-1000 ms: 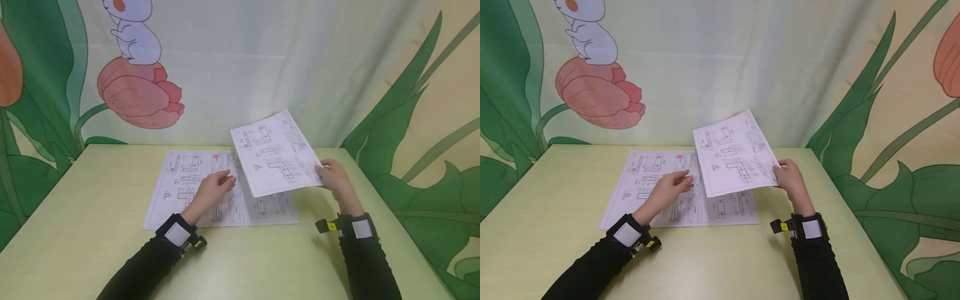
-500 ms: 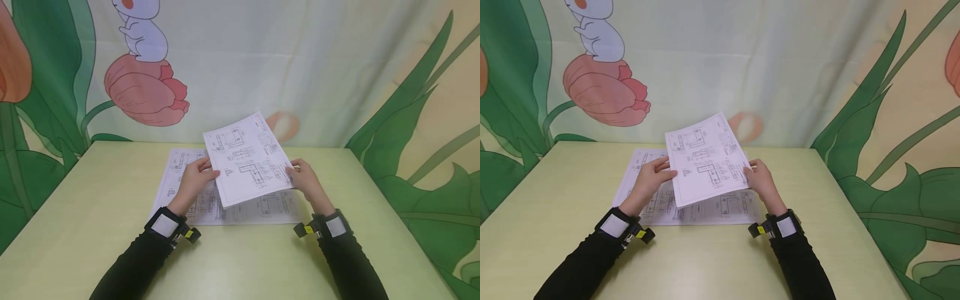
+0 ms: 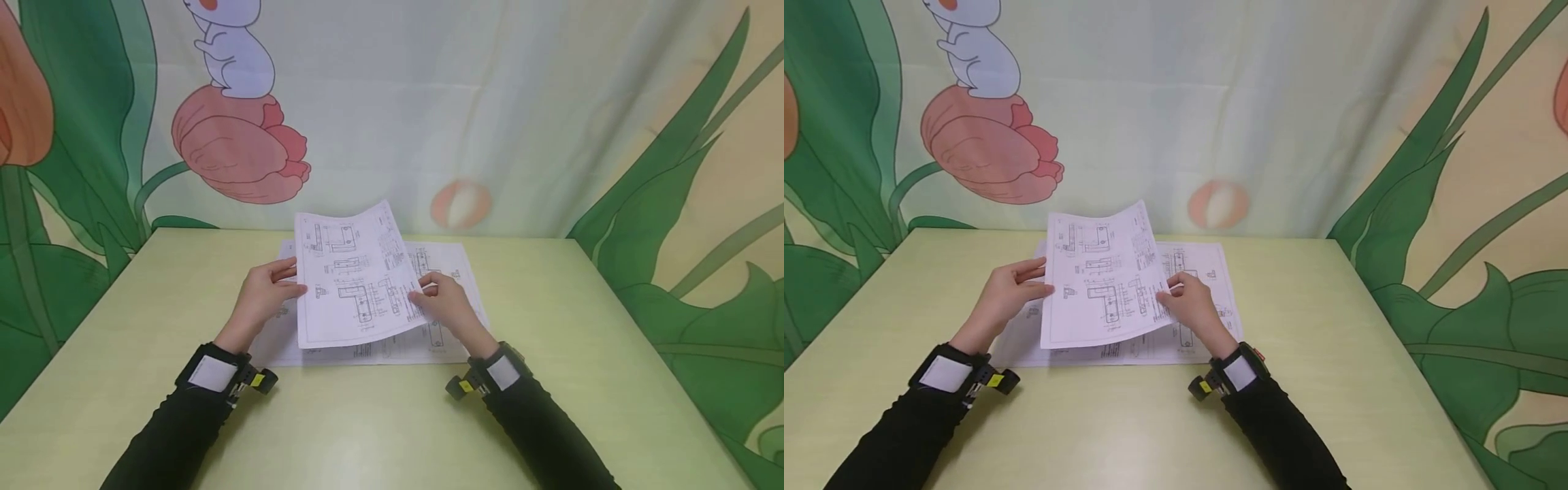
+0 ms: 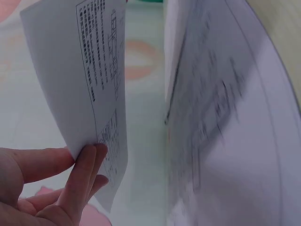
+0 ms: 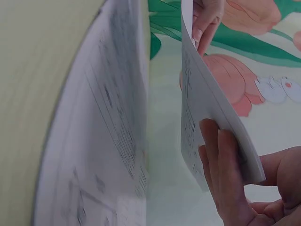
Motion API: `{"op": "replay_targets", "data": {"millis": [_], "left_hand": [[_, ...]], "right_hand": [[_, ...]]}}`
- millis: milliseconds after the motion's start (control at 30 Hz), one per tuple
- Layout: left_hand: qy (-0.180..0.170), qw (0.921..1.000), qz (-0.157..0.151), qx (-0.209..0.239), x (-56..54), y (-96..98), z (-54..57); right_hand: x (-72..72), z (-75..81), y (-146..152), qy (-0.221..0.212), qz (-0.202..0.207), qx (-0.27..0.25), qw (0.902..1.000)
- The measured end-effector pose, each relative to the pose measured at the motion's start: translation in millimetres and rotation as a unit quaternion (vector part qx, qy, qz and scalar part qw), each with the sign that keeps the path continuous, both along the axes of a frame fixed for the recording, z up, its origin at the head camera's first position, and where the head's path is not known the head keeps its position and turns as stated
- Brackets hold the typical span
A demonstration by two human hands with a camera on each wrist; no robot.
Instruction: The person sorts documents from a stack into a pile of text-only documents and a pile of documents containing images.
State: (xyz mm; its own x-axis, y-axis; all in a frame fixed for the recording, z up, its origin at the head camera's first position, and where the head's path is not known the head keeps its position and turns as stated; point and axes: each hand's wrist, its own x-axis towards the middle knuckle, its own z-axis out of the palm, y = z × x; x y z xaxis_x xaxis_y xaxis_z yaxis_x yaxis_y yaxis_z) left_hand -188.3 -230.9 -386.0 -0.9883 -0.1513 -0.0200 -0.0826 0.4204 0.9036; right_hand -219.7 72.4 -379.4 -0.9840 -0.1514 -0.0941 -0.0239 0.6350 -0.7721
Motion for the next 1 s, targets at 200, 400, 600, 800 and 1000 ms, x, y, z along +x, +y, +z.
{"op": "replay_targets", "data": {"millis": [200, 400, 600, 800, 1000], "left_hand": [[-0.020, 0.9990, -0.005, -0.038, 8.6, -25.6, -7.1], [-0.035, 0.9981, -0.007, -0.049, 10.8, -39.6, -12.7], [-0.031, 0.9980, -0.001, -0.055, 8.8, -47.7, -16.4], [-0.039, 0.9968, 0.019, -0.067, 4.7, -51.8, -22.0], [-0.046, 0.9932, 0.031, -0.102, 2.1, -52.1, -22.9]], "right_hand": [[5.2, -14.9, -22, -0.014, 0.040, -0.008, 0.9991], [12.9, -23.8, -34, -0.041, 0.069, -0.012, 0.9967], [16.0, -24.3, -41, -0.064, 0.083, -0.018, 0.9943], [16.8, -27.3, -42, -0.105, 0.097, -0.053, 0.9883], [14.6, -31.5, -42, -0.117, 0.094, -0.049, 0.9875]]}}
